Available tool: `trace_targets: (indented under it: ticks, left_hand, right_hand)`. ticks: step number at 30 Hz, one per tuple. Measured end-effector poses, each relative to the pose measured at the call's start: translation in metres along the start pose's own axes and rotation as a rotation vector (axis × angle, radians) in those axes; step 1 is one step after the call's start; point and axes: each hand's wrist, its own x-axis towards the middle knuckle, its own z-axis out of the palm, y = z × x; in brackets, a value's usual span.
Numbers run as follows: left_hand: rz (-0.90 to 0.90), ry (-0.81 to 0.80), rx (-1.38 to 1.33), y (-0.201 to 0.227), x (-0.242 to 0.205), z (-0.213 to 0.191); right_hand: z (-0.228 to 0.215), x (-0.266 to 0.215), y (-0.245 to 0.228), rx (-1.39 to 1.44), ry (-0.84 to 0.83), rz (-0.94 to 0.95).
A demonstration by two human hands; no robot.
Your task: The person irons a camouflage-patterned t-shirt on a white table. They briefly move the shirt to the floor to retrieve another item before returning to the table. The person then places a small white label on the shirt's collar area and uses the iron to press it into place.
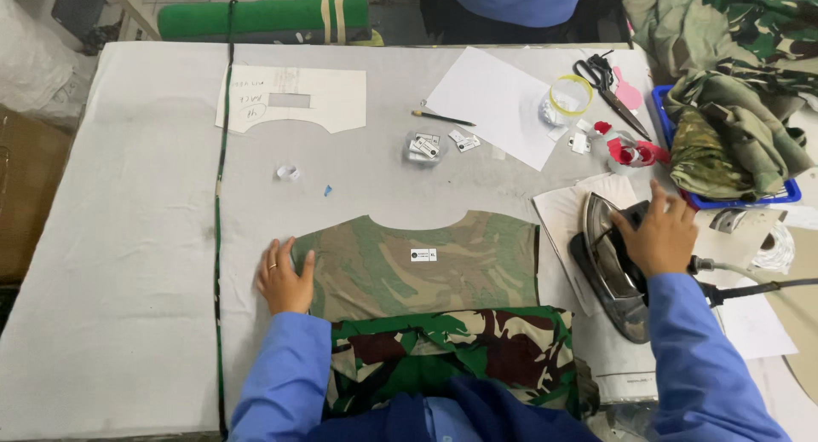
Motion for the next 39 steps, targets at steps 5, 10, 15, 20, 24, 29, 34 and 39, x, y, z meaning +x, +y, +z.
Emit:
trace_targets:
  ticks: [5,10,15,20,24,29,34,39]
  left_hand:
    - [0.229,-0.233,0.05,0.074,-0.064,-0.031]
    - [0.72,-0.73,0.024,0.103,-0.152,-0.022]
    - [0.842,-0.556,-0.009,0.097,-0.152,-0.021]
    - [0.865,-0.511,0.017,0.097,-0.149,-0.027]
    - [0.742,-0.723,0.01,0.109,-0.138,-0.043]
    - [0.839,-0.687,0.124,0.092,-0.145,-0.026]
    - [0.749,-0.835,0.114,0.097,-0.146,-0.034]
    - [0.679,-0.877,0.088,0.095,-0.15,-0.038]
  right_hand:
    - [0.023,-0.135,-0.124,0.486,-0.044,-0.263]
    - [0.108,-0.221,-0.165,0.401,-0.664,-1.03]
    - [-0.011,-0.192,-0.179,0.677,-0.785,-0.904]
    - [0.016,-0.216,-0.177,0.641,-0.384,-0.891]
    - [0.03,-0.215,-0.171,0.601,-0.362,-0.9]
    - [0.024,-0.22,-0.17,0.579,-0.41,-0.904]
    - [0.051,-0.223,-0.165,0.463,-0.524,-0.996]
    - [0.031,-0.223,-0.169,0.57,-0.573,-0.948]
